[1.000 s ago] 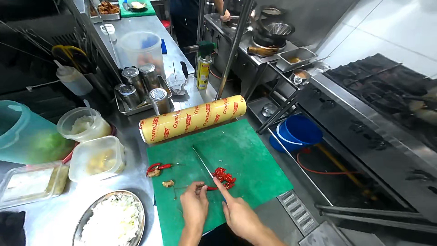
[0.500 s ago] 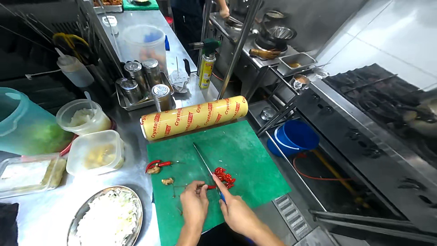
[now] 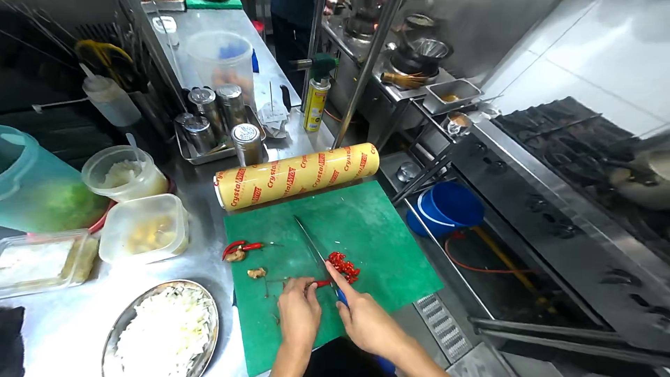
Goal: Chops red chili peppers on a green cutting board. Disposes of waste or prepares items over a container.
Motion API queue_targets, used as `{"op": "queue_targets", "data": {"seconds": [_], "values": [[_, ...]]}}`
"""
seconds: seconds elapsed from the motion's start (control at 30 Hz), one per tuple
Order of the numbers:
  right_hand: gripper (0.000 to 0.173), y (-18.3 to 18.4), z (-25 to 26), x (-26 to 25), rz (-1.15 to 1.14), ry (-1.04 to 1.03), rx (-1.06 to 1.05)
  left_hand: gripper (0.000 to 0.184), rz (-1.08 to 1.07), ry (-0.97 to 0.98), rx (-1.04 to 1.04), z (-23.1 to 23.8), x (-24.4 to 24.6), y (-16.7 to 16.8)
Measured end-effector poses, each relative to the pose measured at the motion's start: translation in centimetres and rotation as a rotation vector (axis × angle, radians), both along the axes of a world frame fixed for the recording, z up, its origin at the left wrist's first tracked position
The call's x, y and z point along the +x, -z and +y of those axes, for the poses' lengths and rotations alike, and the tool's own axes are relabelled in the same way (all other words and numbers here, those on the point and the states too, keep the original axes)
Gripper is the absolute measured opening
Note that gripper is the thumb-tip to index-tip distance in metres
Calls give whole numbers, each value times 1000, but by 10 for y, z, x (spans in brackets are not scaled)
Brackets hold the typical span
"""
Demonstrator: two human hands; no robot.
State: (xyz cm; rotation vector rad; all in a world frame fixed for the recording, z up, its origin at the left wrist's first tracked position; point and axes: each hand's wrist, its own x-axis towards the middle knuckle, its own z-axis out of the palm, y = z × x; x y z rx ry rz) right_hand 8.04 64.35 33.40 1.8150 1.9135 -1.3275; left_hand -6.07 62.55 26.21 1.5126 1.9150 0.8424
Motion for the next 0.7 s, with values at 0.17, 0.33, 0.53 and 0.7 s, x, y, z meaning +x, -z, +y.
{"op": "queue_targets", "data": {"seconds": [0.17, 0.33, 0.53, 0.7], "values": [[70, 4, -2, 0, -3, -7, 15, 13, 26, 8, -8, -4, 1, 2], [69, 17, -1, -3, 13, 12, 63, 12, 40, 18, -1, -2, 1, 3], [72, -13, -14, 13, -23, -41, -32, 12, 25, -13, -6, 0, 2, 3], [75, -22, -29, 13, -80, -50, -82, 12, 22, 9, -12, 1, 1, 4]]}}
